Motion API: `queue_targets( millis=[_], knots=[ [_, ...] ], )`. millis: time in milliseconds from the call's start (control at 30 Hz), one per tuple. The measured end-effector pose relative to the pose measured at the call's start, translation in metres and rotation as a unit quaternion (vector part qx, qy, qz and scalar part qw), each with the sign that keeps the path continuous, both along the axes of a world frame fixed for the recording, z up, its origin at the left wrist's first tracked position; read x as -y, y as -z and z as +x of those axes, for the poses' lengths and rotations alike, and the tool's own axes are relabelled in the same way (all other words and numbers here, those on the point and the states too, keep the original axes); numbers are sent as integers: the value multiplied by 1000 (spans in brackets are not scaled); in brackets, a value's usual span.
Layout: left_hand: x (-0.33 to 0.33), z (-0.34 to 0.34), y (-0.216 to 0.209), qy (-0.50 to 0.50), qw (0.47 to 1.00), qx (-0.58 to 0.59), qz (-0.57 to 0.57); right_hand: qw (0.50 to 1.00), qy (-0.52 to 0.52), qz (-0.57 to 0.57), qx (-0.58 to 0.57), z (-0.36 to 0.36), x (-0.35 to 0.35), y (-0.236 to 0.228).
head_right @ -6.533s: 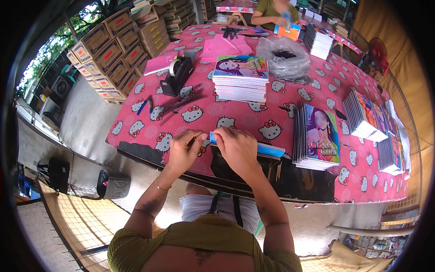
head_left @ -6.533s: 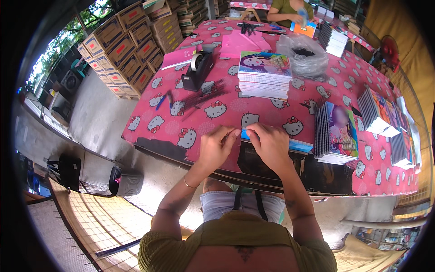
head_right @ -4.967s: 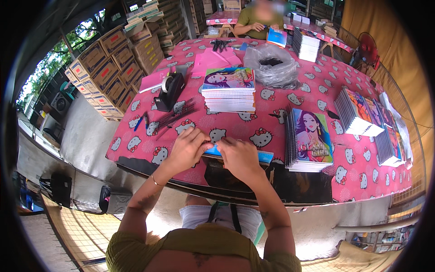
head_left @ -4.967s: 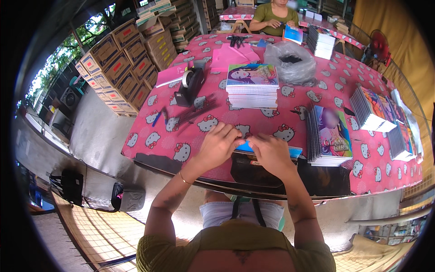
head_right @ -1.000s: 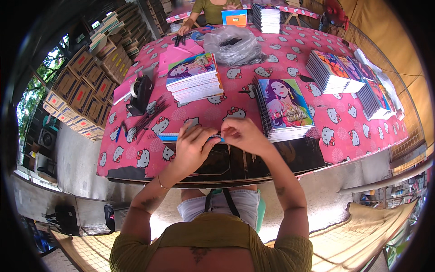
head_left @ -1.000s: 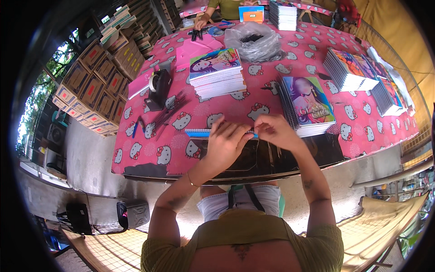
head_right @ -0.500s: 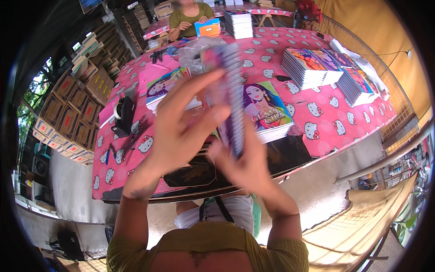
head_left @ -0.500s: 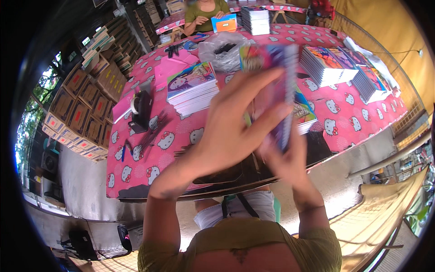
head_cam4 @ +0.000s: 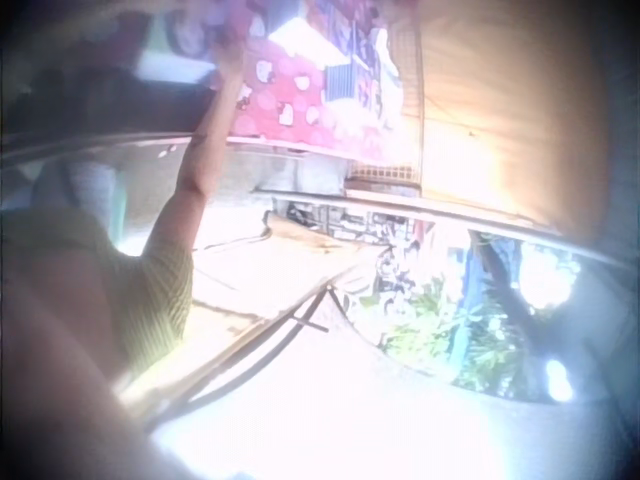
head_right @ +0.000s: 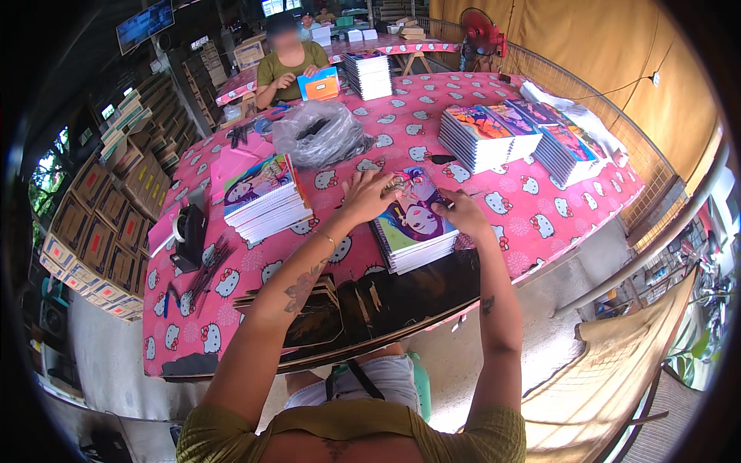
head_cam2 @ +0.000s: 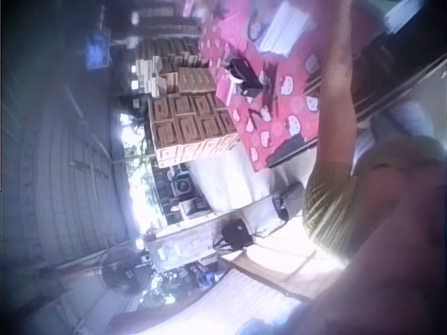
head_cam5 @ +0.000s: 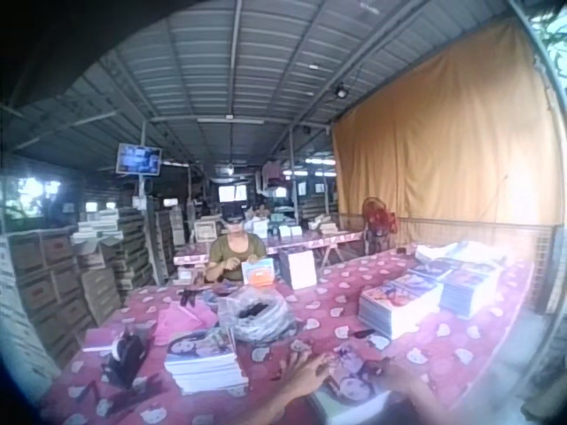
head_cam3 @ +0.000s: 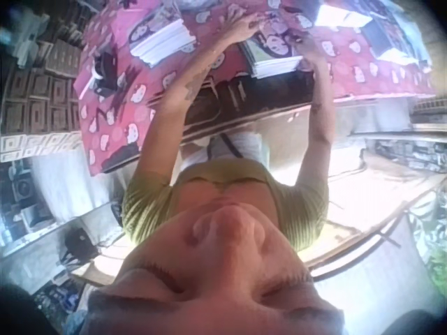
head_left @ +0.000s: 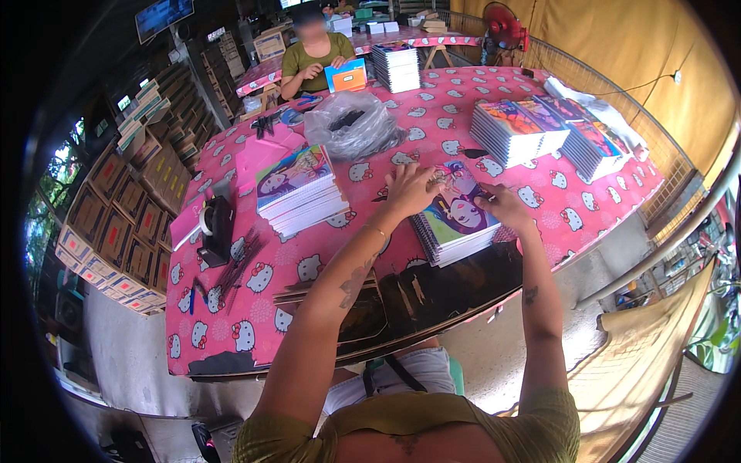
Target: The person applies blue adhesive tape to the spiral spines of notepads and stacks the finished items on the table.
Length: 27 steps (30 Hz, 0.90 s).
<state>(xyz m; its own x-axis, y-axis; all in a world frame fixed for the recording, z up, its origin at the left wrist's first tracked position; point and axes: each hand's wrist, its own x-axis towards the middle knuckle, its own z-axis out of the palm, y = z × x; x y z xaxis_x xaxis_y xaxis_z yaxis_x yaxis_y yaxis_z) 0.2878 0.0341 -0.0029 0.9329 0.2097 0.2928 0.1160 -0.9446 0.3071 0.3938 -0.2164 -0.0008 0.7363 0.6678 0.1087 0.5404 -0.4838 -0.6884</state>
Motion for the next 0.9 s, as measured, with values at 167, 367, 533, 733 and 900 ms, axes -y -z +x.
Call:
queue_targets(
  millis=[167,367,533,733,900],
  knots=[
    [-39,-41,-46,59,966,253,-5,941,92,23,325,-52,0,-19],
    [-196,-187,-52,-72,973,142,167,937,-50,219,268,-171,-28,-36],
    [-209,-216,3,-118,958,119,233,936,-167,228,209,-206,-80,-21],
    [-81,-257,-108,-74,948,249,184,915,-142,376,41,-218,-117,-23],
    [-31,-292,-123,26,975,205,84,865,-192,388,-254,-229,-105,22]
  ],
)
